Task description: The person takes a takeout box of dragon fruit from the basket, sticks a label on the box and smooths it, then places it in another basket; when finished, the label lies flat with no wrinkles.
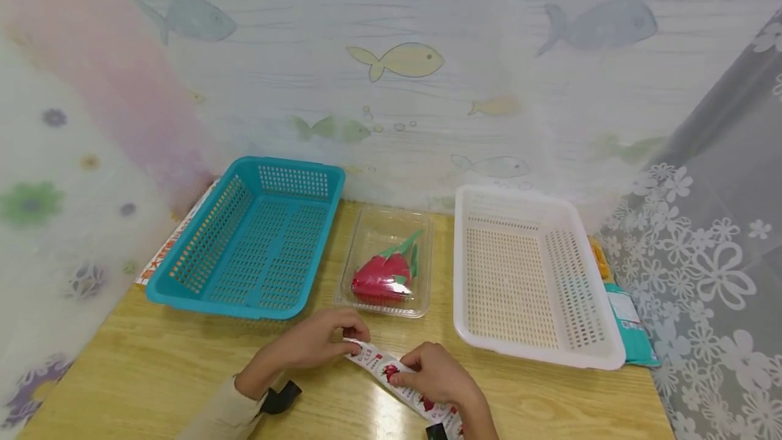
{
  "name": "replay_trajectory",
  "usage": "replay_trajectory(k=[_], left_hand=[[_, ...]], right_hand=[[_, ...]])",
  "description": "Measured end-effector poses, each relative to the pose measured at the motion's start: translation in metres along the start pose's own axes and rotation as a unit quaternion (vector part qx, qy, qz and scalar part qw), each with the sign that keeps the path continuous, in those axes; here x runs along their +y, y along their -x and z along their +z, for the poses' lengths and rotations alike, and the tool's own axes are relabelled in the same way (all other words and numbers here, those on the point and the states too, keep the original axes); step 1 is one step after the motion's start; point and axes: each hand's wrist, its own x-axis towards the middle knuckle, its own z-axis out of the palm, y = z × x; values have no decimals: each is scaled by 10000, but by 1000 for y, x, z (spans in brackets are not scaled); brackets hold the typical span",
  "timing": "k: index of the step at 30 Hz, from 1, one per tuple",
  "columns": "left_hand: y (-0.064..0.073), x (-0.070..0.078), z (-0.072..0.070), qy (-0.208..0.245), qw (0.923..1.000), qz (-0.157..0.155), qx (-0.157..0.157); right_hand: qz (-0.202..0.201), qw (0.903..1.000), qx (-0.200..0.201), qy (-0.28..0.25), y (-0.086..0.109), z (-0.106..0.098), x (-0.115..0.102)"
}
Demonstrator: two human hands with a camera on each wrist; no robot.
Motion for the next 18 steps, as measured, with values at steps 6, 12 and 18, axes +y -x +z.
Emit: replay_trajectory(k=[6,12,18], left_hand=[[-3,7,-7,171,9995,-222,123],[-6,12,-16,579,9935,37,983],[-16,19,-20,907,9736,314,2069]], right_hand=[[73,9994,334,-66,-1,2,2],[28,9979,640,-89,1,0,-6],[-82,9922,976,-768,4,-7,-20]])
